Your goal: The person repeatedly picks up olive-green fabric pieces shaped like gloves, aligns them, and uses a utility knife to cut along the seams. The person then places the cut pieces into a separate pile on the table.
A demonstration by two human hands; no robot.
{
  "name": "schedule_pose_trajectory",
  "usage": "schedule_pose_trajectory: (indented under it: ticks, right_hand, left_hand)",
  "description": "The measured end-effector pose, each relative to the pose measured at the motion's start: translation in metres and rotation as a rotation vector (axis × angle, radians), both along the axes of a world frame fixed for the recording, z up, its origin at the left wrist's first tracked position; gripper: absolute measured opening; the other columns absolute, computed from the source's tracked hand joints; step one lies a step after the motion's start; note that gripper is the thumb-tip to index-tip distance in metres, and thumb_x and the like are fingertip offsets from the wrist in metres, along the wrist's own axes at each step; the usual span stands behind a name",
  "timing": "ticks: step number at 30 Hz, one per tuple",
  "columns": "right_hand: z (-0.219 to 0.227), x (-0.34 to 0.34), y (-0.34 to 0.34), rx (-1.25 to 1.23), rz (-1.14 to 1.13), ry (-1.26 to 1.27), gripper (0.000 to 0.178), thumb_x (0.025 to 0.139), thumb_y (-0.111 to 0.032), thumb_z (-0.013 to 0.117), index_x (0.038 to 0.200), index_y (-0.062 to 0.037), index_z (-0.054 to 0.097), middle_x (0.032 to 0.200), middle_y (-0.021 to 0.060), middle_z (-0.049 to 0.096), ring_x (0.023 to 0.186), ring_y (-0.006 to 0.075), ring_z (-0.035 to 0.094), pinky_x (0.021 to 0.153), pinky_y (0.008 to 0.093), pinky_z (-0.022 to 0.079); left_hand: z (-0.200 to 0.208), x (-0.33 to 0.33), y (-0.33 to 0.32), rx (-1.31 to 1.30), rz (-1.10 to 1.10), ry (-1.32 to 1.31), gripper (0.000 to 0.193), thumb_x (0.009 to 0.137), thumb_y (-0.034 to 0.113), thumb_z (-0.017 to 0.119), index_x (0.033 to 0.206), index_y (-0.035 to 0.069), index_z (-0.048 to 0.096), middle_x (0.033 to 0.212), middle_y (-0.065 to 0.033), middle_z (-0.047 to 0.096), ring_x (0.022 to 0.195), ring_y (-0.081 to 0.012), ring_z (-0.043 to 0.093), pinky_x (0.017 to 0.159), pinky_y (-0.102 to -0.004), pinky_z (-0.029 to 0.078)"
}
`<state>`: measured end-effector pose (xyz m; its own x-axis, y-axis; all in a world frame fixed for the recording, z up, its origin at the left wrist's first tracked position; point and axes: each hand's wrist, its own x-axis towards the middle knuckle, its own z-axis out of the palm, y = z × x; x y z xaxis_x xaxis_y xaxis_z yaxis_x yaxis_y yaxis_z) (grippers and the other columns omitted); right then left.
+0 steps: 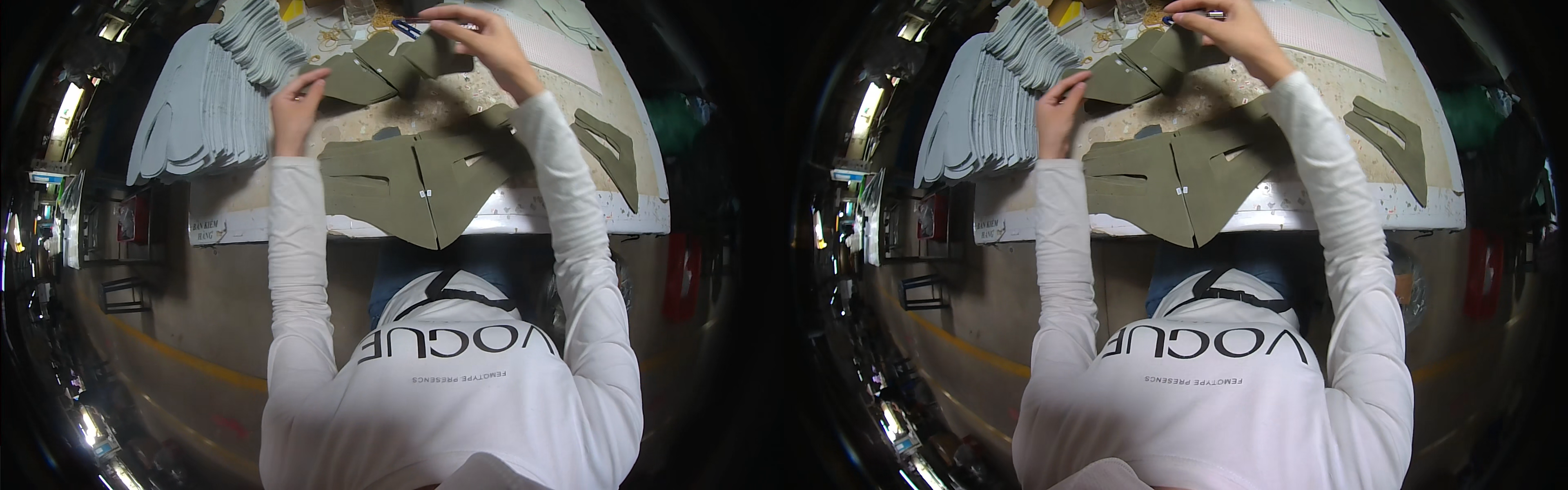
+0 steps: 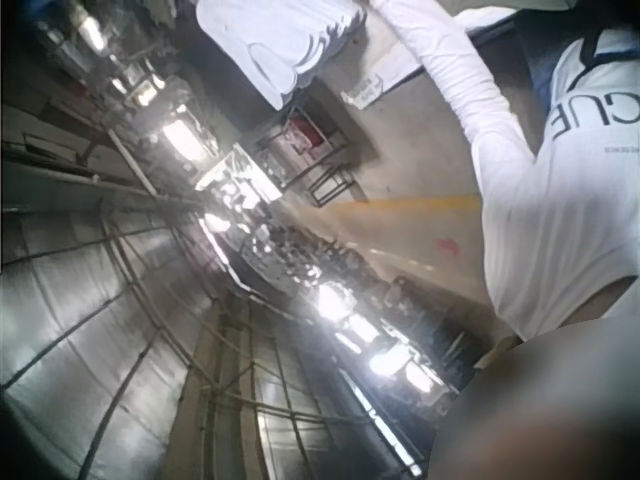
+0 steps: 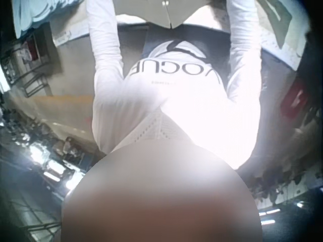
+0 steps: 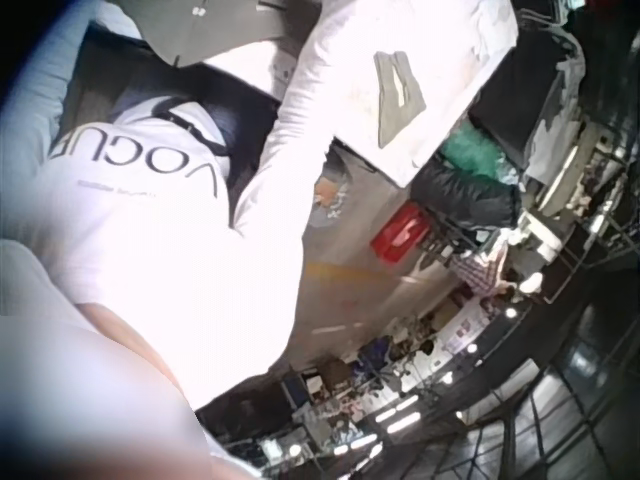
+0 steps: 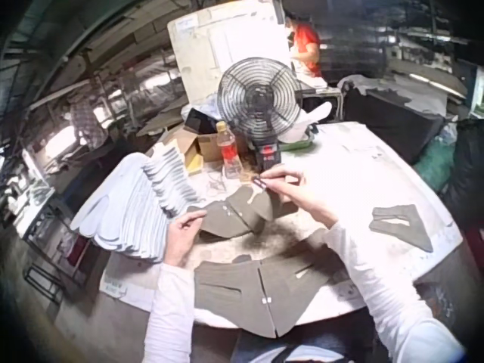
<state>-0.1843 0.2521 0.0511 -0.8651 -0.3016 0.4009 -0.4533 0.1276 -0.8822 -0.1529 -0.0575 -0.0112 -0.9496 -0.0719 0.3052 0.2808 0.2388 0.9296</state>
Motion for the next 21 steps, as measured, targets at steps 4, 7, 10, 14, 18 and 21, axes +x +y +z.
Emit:
schedule_pose_trajectory:
  ticks: [4, 7, 10, 14, 18, 21]
  right_hand:
    - [0.020, 0.050, 0.033, -0.308, 0.089, -0.354, 0.033, 0.092, -0.017, 0.066, 0.123, -0.0041, 0.064, 0.101, 0.0022, 0.070, 0.086, 0.0065, 0.063, 0.073, 0.0219, 0.050]
    - [0.021, 0.060, 0.036, -0.122, 0.147, -0.300, 0.036, 0.092, -0.014, 0.065, 0.128, -0.0074, 0.063, 0.103, -0.0017, 0.065, 0.084, 0.0005, 0.055, 0.065, 0.0138, 0.040]
    - [0.007, 0.079, 0.027, -0.191, 0.058, -0.243, 0.042, 0.092, -0.012, 0.065, 0.132, -0.0040, 0.059, 0.105, -0.0025, 0.063, 0.082, -0.0002, 0.054, 0.064, 0.0139, 0.040]
    - [-0.015, 0.125, 0.022, -0.280, -0.012, -0.201, 0.039, 0.087, -0.011, 0.070, 0.126, -0.0099, 0.065, 0.088, -0.0025, 0.067, 0.076, 0.0021, 0.056, 0.067, 0.0169, 0.046]
    - [-0.042, 0.174, 0.019, -0.054, 0.004, -0.461, 0.049, 0.087, 0.002, 0.066, 0.135, -0.0023, 0.055, 0.127, 0.0078, 0.057, 0.107, 0.0117, 0.060, 0.086, 0.0242, 0.051]
    - [-0.058, 0.191, 0.019, -0.054, -0.049, -0.548, 0.049, 0.086, 0.005, 0.065, 0.134, -0.0017, 0.055, 0.127, 0.0075, 0.054, 0.108, 0.0119, 0.058, 0.086, 0.0244, 0.051]
  left_hand:
    - [0.039, 0.035, -0.004, 0.390, -0.039, -0.029, 0.022, 0.090, 0.004, 0.068, 0.111, -0.001, 0.069, 0.105, -0.0075, 0.069, 0.091, -0.0122, 0.067, 0.081, -0.0239, 0.056]
    - [0.060, 0.058, 0.005, 0.359, -0.050, -0.056, 0.025, 0.090, 0.004, 0.068, 0.114, -0.002, 0.067, 0.104, -0.0081, 0.069, 0.089, -0.0117, 0.066, 0.080, -0.0243, 0.054]
    - [0.063, 0.082, 0.019, 0.360, -0.067, -0.039, 0.030, 0.090, 0.002, 0.065, 0.119, -0.005, 0.063, 0.112, -0.0100, 0.066, 0.095, -0.0113, 0.064, 0.083, -0.0221, 0.051]
    - [0.034, 0.136, 0.043, 0.462, -0.122, -0.093, 0.038, 0.090, -0.002, 0.062, 0.127, -0.006, 0.056, 0.123, -0.0111, 0.061, 0.101, -0.0102, 0.061, 0.086, -0.0216, 0.049]
    - [0.005, 0.178, 0.062, 0.284, -0.117, -0.537, 0.041, 0.089, -0.003, 0.065, 0.129, -0.002, 0.057, 0.085, -0.0013, 0.064, 0.073, -0.0004, 0.056, 0.068, -0.0141, 0.045]
    - [-0.007, 0.190, 0.075, 0.304, -0.095, -0.419, 0.040, 0.087, -0.006, 0.067, 0.126, -0.005, 0.058, 0.095, -0.0033, 0.061, 0.073, -0.0018, 0.057, 0.066, -0.0155, 0.047]
